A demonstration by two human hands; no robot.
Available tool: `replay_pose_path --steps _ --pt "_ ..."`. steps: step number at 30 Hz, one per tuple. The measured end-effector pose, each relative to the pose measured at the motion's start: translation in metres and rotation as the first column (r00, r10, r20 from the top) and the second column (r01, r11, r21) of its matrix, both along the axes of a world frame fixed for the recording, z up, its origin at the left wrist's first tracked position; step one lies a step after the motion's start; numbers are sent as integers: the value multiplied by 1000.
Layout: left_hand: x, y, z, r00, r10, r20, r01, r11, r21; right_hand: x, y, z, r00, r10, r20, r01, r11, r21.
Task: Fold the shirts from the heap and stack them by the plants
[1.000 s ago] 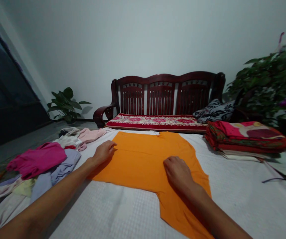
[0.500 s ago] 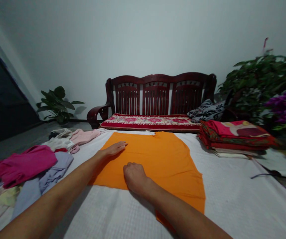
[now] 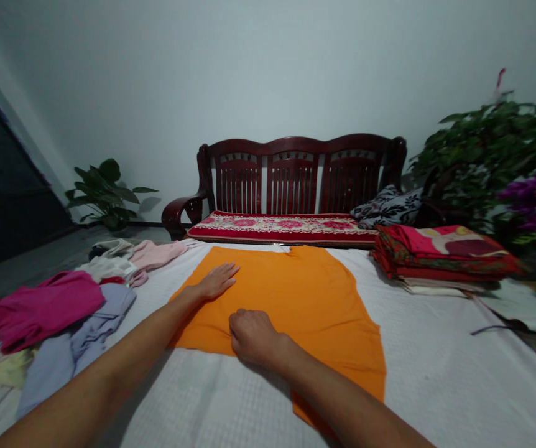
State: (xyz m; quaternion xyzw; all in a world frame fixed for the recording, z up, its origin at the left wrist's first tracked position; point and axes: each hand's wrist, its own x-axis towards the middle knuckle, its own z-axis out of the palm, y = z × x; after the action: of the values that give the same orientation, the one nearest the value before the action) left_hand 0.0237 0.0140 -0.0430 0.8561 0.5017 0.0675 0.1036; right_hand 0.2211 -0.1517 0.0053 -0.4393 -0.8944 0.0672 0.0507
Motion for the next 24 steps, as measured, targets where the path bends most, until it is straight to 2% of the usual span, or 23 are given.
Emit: replay_pose_path --steps 3,7,11,14,21,24 --pt "1 -4 -2 999 8 -43 -6 998 62 -8 -6 0 1000 -11 26 9 999 52" --pt "0 -7 -3 998 7 -70 1 994 105 -28 -18 -2 994 85 71 -92 991 98" --pt "-1 -9 -4 996 55 -71 -45 990 134 -42 -25 -1 994 23 109 -28 999 43" --pt "-2 -12 -2 995 56 -78 -46 991 124 -43 -22 0 997 -21 73 21 1000 -4" --pt "-2 -17 2 994 63 -89 -52 991 127 -39 -24 -10 1000 -6 -20 5 999 -49" --pt "-1 -19 3 994 71 -81 -59 989 139 -34 -23 -7 993 -13 -120 -2 993 -119"
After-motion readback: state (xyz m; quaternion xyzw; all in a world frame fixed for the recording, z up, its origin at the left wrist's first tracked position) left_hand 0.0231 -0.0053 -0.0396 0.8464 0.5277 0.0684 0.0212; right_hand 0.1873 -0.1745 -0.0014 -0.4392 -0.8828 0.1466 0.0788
